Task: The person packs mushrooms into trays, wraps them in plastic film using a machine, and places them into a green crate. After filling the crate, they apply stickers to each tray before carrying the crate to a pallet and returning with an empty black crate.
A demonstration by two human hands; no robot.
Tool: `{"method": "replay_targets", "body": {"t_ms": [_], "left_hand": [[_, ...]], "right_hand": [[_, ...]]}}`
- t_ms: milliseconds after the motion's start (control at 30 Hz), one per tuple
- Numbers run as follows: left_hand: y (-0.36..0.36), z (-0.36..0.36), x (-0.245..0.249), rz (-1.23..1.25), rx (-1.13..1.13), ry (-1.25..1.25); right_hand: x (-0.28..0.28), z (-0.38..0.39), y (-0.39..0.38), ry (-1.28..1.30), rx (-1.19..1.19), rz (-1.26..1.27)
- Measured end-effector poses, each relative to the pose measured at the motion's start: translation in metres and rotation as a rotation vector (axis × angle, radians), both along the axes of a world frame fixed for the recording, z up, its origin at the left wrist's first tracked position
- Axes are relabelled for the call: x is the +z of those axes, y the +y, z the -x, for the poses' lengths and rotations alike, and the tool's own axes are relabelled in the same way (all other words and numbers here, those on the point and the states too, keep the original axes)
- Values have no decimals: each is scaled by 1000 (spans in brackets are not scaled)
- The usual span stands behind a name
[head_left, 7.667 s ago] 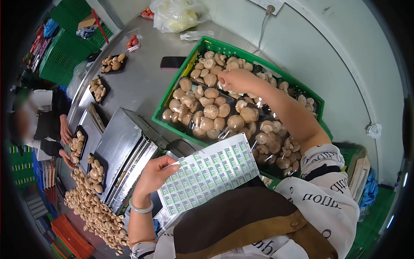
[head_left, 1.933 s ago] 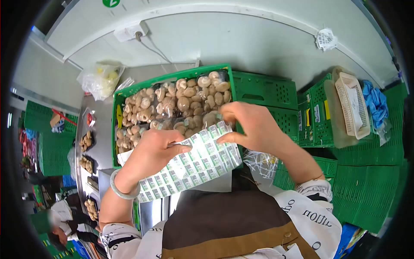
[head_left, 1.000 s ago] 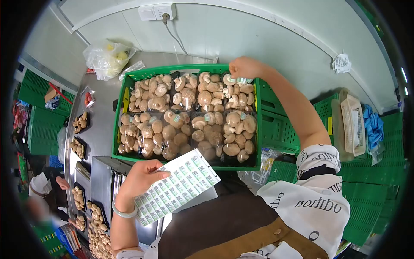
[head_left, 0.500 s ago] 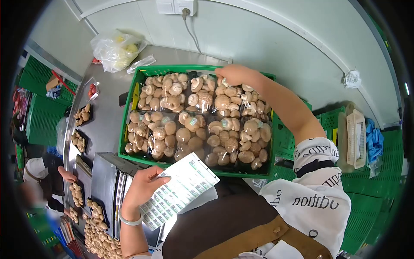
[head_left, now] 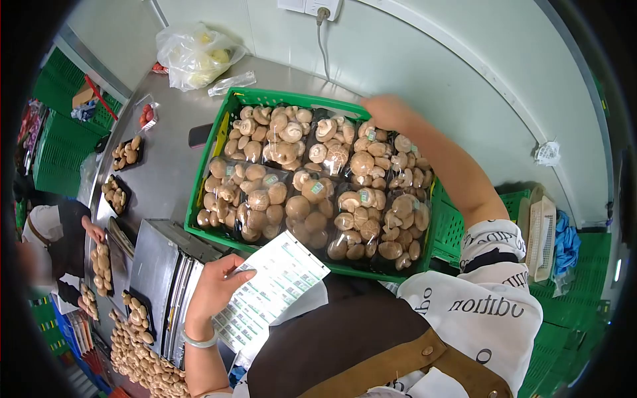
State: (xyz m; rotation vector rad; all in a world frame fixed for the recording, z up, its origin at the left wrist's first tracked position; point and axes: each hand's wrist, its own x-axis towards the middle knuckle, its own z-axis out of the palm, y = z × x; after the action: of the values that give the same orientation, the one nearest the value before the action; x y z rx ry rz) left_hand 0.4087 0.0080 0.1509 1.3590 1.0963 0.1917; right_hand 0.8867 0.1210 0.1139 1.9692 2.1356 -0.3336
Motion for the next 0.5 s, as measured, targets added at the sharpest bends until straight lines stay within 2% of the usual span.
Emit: {"method": "replay_targets", "body": {"t_ms": [67, 167, 267, 367, 400, 500], "left_hand": [[2, 1, -2, 1, 11, -12], [9, -2, 0, -28, -58, 34], [10, -9, 7, -89, -92, 50], [13, -4, 13, -124, -115, 86], [15, 0, 12, -113, -95, 74], [20, 5, 4, -191, -66, 37]], "right_hand": [[4, 4, 12, 175, -15, -20], [-14, 23, 39, 630, 81, 70], [-32, 45, 62, 413, 177, 141], [-33, 64, 71, -23, 161, -48], [-22, 74, 70, 0, 120, -127], [-15, 92, 95, 589, 117, 4]]}}
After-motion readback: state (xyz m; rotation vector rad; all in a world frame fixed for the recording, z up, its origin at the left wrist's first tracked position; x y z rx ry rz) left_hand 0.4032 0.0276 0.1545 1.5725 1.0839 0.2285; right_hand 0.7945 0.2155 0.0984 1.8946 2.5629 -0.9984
